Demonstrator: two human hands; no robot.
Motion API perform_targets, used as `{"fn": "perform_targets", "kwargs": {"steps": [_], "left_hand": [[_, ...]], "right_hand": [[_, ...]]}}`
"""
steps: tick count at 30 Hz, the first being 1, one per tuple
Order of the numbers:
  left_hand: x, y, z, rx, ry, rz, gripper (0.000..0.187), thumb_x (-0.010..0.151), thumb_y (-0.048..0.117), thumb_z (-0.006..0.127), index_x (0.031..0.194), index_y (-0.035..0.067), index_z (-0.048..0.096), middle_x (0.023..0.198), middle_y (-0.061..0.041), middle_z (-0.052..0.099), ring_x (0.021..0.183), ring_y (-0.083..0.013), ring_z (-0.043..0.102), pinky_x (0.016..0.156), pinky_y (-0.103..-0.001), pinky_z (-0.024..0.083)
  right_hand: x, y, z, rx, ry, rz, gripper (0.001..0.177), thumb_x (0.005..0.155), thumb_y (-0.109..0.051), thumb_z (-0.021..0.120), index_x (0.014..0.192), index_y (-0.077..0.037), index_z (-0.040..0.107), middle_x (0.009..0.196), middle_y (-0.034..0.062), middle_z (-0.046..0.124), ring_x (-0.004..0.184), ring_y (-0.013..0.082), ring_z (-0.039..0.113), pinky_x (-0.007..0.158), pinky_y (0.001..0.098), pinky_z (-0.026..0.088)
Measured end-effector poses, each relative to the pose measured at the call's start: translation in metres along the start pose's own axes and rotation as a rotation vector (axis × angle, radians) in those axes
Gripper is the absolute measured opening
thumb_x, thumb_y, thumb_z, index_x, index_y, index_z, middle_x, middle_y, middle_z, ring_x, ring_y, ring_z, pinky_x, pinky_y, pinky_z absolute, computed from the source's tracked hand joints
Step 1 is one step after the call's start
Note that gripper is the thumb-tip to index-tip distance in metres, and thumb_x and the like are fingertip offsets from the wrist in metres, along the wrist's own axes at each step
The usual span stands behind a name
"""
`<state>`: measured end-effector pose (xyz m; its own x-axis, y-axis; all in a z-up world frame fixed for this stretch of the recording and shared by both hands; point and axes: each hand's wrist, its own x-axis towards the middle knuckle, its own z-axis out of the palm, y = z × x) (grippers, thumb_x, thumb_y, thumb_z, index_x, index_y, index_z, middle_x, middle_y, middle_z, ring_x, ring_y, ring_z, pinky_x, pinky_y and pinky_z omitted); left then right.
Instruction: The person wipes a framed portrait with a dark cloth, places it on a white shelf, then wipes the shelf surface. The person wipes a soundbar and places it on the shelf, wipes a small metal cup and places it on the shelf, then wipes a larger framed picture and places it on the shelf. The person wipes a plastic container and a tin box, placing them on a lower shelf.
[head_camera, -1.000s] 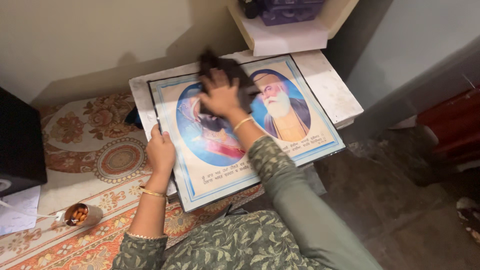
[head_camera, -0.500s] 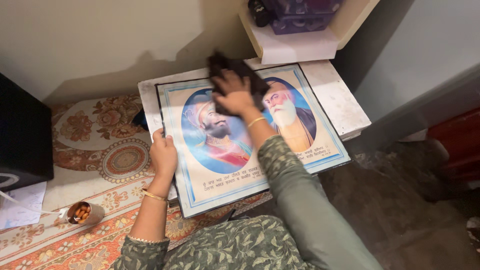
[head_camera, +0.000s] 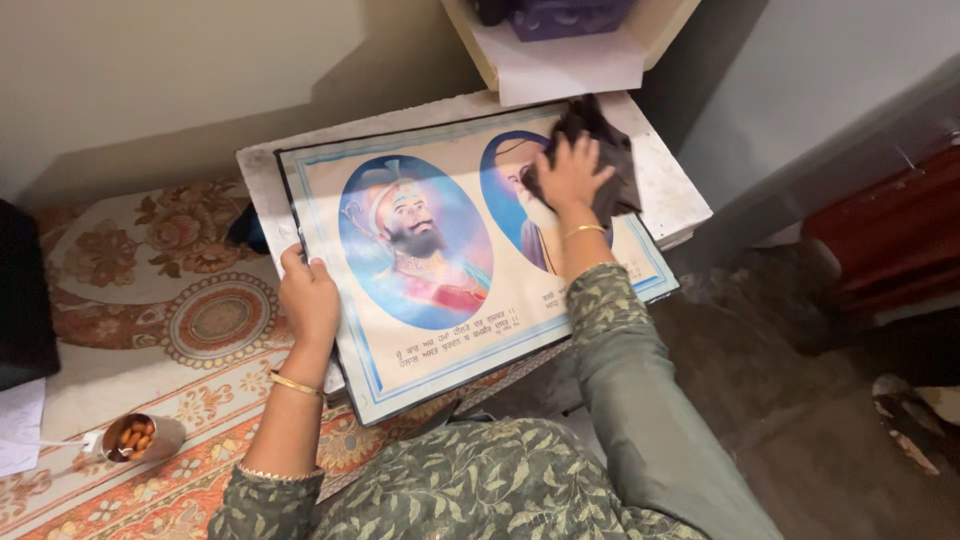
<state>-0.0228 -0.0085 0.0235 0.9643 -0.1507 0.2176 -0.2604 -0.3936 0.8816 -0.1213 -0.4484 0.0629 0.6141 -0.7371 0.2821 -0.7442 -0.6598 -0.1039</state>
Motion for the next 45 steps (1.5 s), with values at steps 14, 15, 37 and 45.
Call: {"fn": "perform_targets", "kwargs": {"steps": [14, 15, 37, 45], "left_hand": [[-0.002, -0.001, -0.006, -0.065, -0.044, -0.088, 0.068, 0.109, 0.057, 0.026, 0.124, -0.001, 0.059, 0.102, -0.033, 0.069, 0.099, -0.0541, 0.062, 0.083, -0.059, 0.046], [-0.002, 0.000, -0.007, -0.073, -0.035, -0.068, 0.069, 0.110, 0.057, 0.025, 0.124, -0.001, 0.059, 0.102, -0.033, 0.069, 0.099, -0.0540, 0.062, 0.083, -0.058, 0.046], [-0.004, 0.003, -0.012, -0.027, -0.066, -0.046, 0.061, 0.110, 0.054, 0.034, 0.127, 0.001, 0.058, 0.106, -0.029, 0.070, 0.101, -0.0484, 0.065, 0.087, -0.054, 0.047], [-0.004, -0.004, -0.012, -0.040, -0.090, -0.059, 0.065, 0.111, 0.055, 0.028, 0.131, 0.001, 0.057, 0.109, -0.031, 0.068, 0.106, -0.0526, 0.062, 0.088, -0.057, 0.046]], "right_hand": [[-0.204, -0.240, -0.056, 0.304, -0.141, -1.035, 0.068, 0.095, -0.054, 0.060, 0.155, -0.027, 0.041, 0.171, 0.0098, 0.022, 0.159, 0.0323, 0.018, 0.119, 0.0735, 0.012], [-0.216, -0.228, -0.066, 0.312, -0.181, -1.068, 0.070, 0.094, -0.054, 0.060, 0.155, -0.026, 0.040, 0.171, 0.0102, 0.021, 0.159, 0.0328, 0.018, 0.119, 0.0734, 0.012], [-0.085, 0.020, -0.033, -0.003, -0.021, -0.301, 0.065, 0.100, -0.052, 0.057, 0.154, -0.020, 0.041, 0.167, 0.0169, 0.022, 0.154, 0.0369, 0.018, 0.110, 0.0788, 0.014], [-0.201, -0.182, -0.045, 0.271, -0.066, -0.936, 0.070, 0.093, -0.055, 0.061, 0.154, -0.027, 0.042, 0.167, 0.0123, 0.025, 0.156, 0.0348, 0.019, 0.114, 0.0776, 0.017]]}}
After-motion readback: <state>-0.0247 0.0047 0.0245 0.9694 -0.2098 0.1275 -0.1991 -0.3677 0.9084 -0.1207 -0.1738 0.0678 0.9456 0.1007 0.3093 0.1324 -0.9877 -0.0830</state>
